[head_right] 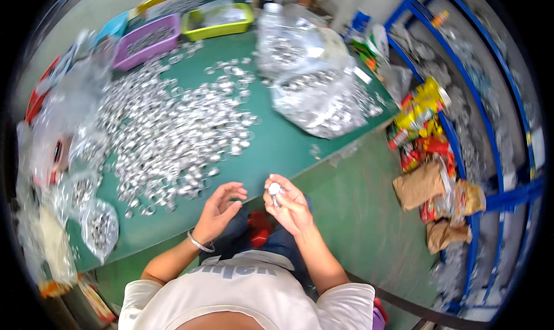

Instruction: The person sorts small metal ring-shaped parts from a pile on the table into plastic bags by hand.

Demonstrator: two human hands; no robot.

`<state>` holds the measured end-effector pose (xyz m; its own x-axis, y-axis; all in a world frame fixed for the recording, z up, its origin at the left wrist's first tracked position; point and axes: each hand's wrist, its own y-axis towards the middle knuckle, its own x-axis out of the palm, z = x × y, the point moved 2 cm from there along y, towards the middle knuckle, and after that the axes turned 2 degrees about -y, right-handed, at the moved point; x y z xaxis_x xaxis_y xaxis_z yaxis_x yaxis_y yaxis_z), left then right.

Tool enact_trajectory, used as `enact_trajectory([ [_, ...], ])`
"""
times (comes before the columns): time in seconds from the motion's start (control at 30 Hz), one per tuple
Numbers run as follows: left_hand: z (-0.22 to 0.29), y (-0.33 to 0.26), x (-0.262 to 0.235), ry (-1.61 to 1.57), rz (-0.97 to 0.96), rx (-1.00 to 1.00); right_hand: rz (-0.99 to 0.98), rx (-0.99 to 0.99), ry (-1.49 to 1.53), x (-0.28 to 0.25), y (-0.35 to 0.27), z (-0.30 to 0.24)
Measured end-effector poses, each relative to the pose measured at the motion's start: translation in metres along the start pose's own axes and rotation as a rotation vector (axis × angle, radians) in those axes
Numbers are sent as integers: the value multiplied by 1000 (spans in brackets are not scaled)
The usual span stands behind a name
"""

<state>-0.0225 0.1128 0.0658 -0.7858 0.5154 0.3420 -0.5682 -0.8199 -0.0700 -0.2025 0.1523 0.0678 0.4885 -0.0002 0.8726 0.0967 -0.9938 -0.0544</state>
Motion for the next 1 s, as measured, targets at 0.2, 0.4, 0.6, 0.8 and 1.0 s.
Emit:
enact_trajectory([
  [0.2,16,-60,-69,-216,193,67,8,281,61,72,37,91],
  [0.4,9,-80,-98,-331,269,84,97,406,-42,67,36,122],
  [0.6,21,-65,-89,-194,308,150,7,626,392,69,46,121],
  [0.8,41,-45,-73,-105,268,235,-49,766,581,60,53,113],
  [1.0,28,-36,-61,-15,338,216,-28,834,210,49,55,93],
])
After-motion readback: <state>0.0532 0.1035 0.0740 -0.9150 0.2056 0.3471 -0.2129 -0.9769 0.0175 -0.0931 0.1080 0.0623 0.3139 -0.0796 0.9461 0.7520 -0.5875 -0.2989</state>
